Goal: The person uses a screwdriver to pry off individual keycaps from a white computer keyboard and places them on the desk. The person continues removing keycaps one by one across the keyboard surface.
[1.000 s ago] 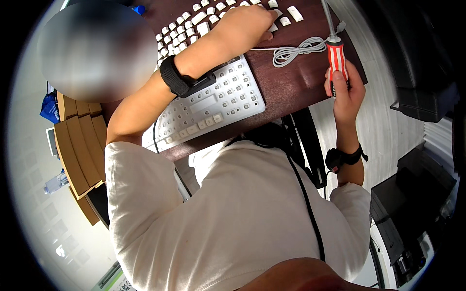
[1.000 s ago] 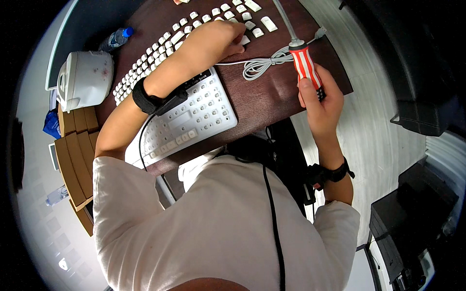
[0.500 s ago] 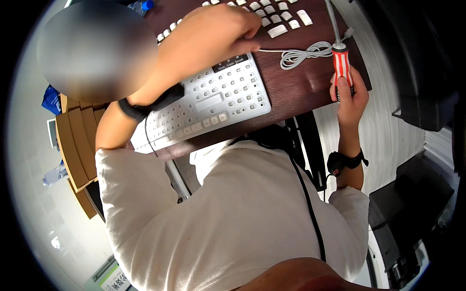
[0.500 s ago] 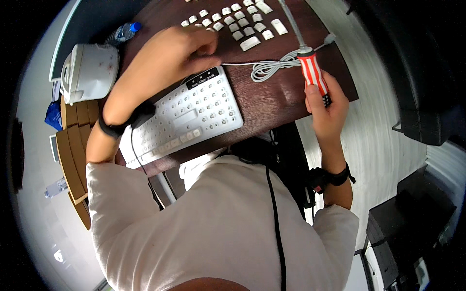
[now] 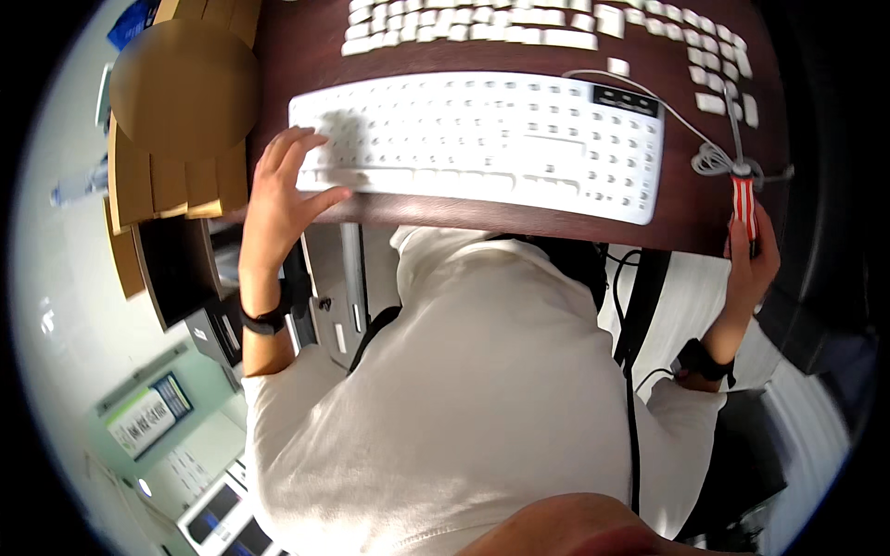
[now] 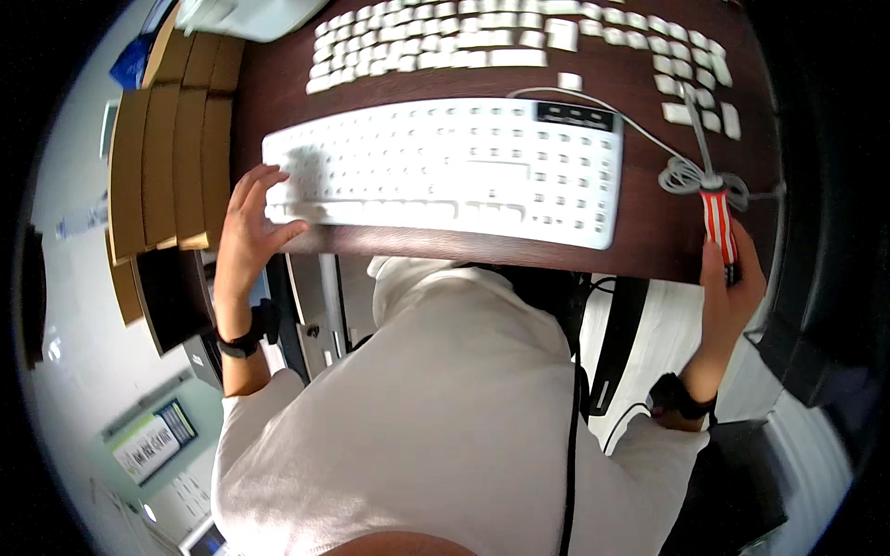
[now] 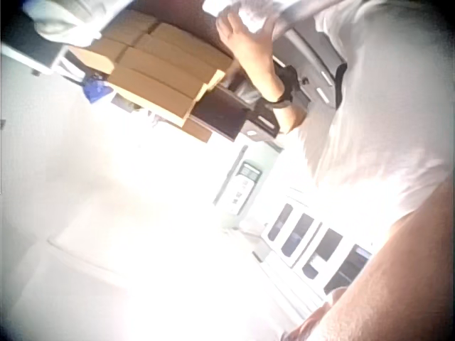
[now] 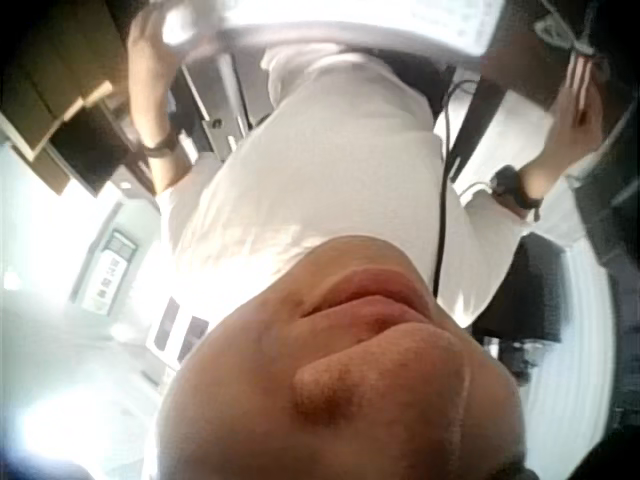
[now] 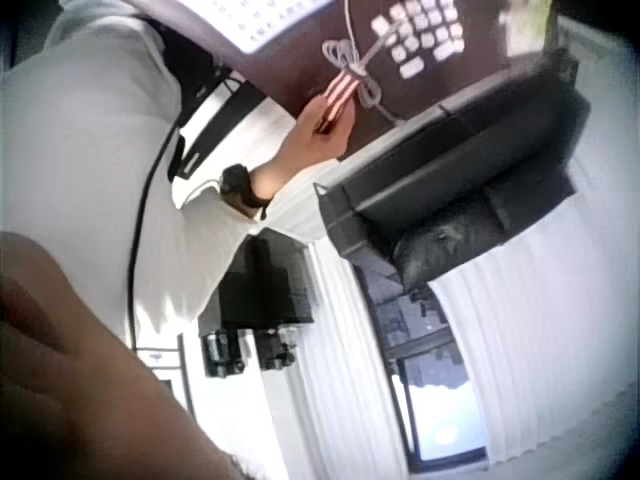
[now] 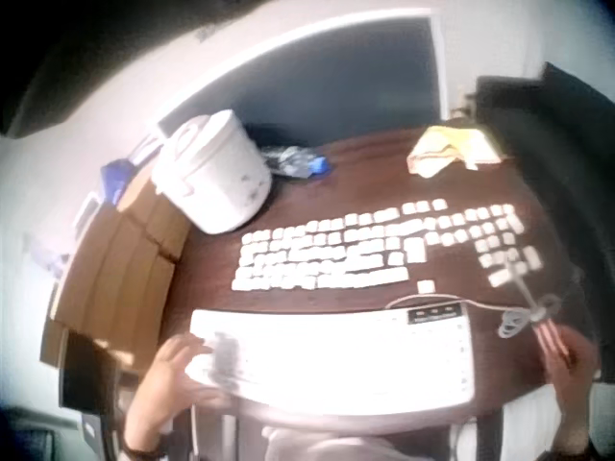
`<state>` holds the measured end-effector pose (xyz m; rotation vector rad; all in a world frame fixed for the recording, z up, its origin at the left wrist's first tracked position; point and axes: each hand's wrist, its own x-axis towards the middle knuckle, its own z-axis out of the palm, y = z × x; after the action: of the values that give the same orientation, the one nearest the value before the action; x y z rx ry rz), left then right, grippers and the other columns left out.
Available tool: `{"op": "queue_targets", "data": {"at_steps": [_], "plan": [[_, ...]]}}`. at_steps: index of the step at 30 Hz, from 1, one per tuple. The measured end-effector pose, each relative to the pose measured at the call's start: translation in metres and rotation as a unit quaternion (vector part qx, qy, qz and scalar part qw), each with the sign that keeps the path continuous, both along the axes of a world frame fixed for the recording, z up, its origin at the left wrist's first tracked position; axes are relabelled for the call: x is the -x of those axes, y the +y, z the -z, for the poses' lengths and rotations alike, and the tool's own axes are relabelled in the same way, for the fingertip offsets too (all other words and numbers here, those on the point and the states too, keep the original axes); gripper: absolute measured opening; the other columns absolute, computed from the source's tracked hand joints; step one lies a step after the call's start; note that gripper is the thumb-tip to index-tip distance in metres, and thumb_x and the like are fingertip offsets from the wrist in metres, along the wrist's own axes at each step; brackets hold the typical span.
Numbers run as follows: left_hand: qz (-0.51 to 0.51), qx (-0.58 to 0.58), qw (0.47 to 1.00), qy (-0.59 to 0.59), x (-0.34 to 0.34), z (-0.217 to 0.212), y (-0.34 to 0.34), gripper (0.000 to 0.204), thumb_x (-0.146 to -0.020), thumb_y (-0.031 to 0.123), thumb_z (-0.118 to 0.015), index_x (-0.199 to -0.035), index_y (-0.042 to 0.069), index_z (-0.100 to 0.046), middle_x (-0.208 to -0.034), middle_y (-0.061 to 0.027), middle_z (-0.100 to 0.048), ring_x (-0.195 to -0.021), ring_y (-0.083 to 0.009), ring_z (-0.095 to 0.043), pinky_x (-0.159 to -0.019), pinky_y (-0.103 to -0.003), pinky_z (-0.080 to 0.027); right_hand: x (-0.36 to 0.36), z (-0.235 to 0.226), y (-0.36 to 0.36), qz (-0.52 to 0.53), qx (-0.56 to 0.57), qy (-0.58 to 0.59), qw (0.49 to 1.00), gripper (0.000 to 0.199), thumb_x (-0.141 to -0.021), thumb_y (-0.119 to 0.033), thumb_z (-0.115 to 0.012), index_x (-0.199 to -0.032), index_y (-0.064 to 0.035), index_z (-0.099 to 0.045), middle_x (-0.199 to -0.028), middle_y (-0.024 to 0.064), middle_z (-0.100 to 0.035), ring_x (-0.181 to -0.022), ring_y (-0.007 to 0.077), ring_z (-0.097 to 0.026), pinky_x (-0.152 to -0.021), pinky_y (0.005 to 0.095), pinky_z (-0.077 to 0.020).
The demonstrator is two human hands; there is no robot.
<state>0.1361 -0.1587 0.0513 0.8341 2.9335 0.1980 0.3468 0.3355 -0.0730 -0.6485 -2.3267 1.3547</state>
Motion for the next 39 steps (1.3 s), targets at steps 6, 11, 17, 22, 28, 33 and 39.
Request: {"op": "queue_targets", "data": {"at_steps": [6,11,17,22,28,33,39], "plan": [[-0.022,-0.139,0.990,-0.016,-0.004,0.039,-0.054,0.060,-0.071,0.025,-0.085,-0.122,0.005,-0.064,-0.139,-0.0143,-0.053,-0.129,-0.0336,-0.050,-0.105,-0.042,-0.043,0.050,-0.082,-0.058,-0.224,-0.137,-0.057,0.963,0.033,-0.086,-0.005,-0.067,-0.117,0.0028,-0.063,-0.105,0.0148,-0.069,-0.092,0.0209,-0.066,-0.083,0.0311,-0.0501],[-0.020,-0.186,0.982,-0.027,0.005,0.037,-0.086,0.039,-0.077,0.015,-0.081,-0.114,0.005,-0.069,-0.132,-0.0121,-0.057,-0.119,-0.0305,-0.057,-0.096,-0.039,-0.049,0.112,-0.130,-0.138,-0.379,-0.201,-0.078,0.900,0.033,-0.082,-0.006,-0.068,-0.114,0.0011,-0.062,-0.098,0.0178,-0.066,-0.085,0.0331,-0.066,-0.076,0.0358,-0.0511],[-0.010,-0.267,0.963,-0.042,0.015,0.061,-0.112,0.029,-0.080,0.010,-0.078,-0.108,0.005,-0.071,-0.124,-0.0104,-0.060,-0.109,-0.0273,-0.061,-0.091,-0.036,-0.051,0.166,-0.145,-0.234,-0.509,-0.194,-0.058,0.837,0.030,-0.082,-0.010,-0.071,-0.109,-0.0019,-0.063,-0.089,0.0160,-0.063,-0.074,0.0350,-0.065,-0.062,0.0384,-0.0508],[-0.004,-0.327,0.944,-0.048,0.020,0.073,-0.116,0.026,-0.077,0.013,-0.080,-0.101,0.006,-0.073,-0.109,-0.0056,-0.058,-0.099,-0.0233,-0.058,-0.088,-0.034,-0.047,0.193,-0.146,-0.281,-0.534,-0.234,-0.036,0.812,0.031,-0.081,-0.012,-0.072,-0.110,-0.0022,-0.063,-0.084,0.0147,-0.063,-0.065,0.0339,-0.063,-0.057,0.0391,-0.0501],[0.037,-0.367,0.930,-0.011,0.027,0.090,-0.123,0.022,-0.079,0.021,-0.079,-0.098,0.010,-0.072,-0.090,-0.0020,-0.057,-0.089,-0.0200,-0.055,-0.085,-0.033,-0.038,0.208,-0.159,-0.322,-0.541,-0.318,-0.054,0.777,0.031,-0.080,-0.014,-0.072,-0.107,-0.0029,-0.063,-0.079,0.0126,-0.061,-0.057,0.0307,-0.061,-0.051,0.0386,-0.0482],[0.052,-0.351,0.935,-0.005,0.027,0.093,-0.125,0.021,-0.081,0.023,-0.076,-0.098,0.011,-0.070,-0.080,-0.0024,-0.055,-0.082,-0.0201,-0.053,-0.082,-0.032,-0.037,0.209,-0.167,-0.337,-0.532,-0.390,-0.073,0.748,0.031,-0.081,-0.016,-0.072,-0.107,-0.0031,-0.064,-0.075,0.0114,-0.058,-0.051,0.0295,-0.059,-0.048,0.0379,-0.0471],[0.061,-0.346,0.936,0.018,0.028,0.096,-0.124,0.023,-0.083,0.025,-0.074,-0.100,0.010,-0.069,-0.079,-0.0026,-0.055,-0.080,-0.0208,-0.053,-0.081,-0.033,-0.036,0.208,-0.194,-0.367,-0.520,-0.474,-0.135,0.697,0.026,-0.082,-0.015,-0.071,-0.102,-0.0020,-0.062,-0.074,0.0127,-0.059,-0.056,0.0326,-0.062,-0.052,0.0400,-0.0489]]}}
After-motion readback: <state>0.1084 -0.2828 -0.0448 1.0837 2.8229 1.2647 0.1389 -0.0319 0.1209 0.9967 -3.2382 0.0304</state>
